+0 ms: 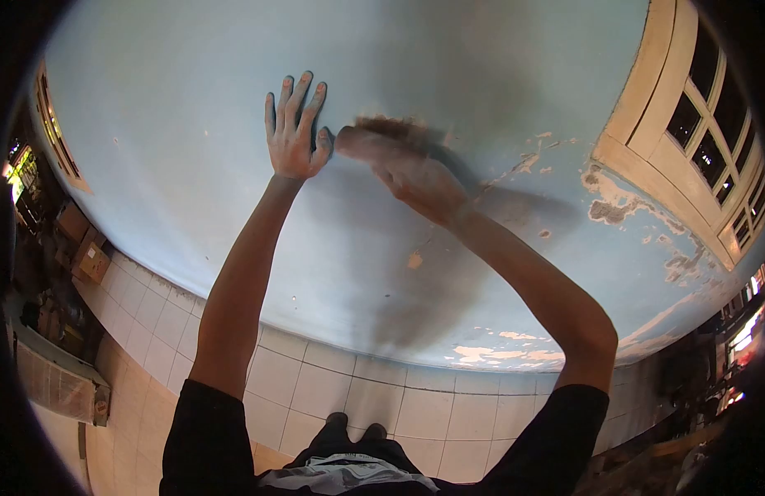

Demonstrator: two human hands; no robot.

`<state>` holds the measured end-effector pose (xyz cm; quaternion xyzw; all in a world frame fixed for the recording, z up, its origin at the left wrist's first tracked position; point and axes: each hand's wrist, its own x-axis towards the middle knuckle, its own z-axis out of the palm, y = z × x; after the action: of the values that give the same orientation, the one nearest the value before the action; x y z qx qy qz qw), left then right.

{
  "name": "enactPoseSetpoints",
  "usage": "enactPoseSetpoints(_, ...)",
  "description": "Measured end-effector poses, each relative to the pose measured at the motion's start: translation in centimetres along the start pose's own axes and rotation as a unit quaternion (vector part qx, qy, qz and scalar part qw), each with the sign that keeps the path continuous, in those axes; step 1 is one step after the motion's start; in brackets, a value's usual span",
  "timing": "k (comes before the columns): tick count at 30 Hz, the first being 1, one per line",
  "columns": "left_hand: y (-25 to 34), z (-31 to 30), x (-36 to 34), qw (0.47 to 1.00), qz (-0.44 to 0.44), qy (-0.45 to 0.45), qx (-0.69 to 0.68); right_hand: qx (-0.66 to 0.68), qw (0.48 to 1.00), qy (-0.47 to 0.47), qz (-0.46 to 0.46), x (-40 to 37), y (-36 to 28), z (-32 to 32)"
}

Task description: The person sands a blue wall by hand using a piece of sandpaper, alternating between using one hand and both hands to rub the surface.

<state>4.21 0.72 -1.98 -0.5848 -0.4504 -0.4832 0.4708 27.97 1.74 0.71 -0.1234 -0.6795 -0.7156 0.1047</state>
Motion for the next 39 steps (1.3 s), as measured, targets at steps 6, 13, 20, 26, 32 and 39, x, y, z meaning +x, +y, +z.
enactPoseSetpoints(6, -0.1, 0.2, 0.1, 1.000, 0.003, 0.015, -0.010, 0.159, 0.977, 0.052, 0.129, -1.6, -1.2, 1.3)
enactPoseSetpoints(13, -0.2, 0.1, 0.3, 1.000, 0.000, 0.005, -0.007, 0.193, 0.970, 0.079, 0.127, -1.5, -1.0, 2.7)
enactPoseSetpoints(20, -0.2, 0.1, 0.0, 1.000, 0.003, 0.006, -0.004, 0.179, 0.974, 0.034, 0.136, -1.8, -0.6, 0.8)
enactPoseSetpoints(26, -0.2, 0.0, 0.1, 1.000, 0.001, 0.000, 0.001, 0.199, 0.974, 0.043, 0.100, -2.2, -1.5, 2.2)
enactPoseSetpoints(32, -0.1, 0.0, 0.1, 1.000, 0.000, 0.004, -0.005, 0.312, 0.938, 0.022, 0.150, -2.0, -2.0, 2.1)
enactPoseSetpoints(39, 0.0, -0.3, -0.1, 1.000, -0.001, -0.014, -0.009, 0.149, 0.984, -0.077, 0.062, -2.7, -3.5, -0.9)
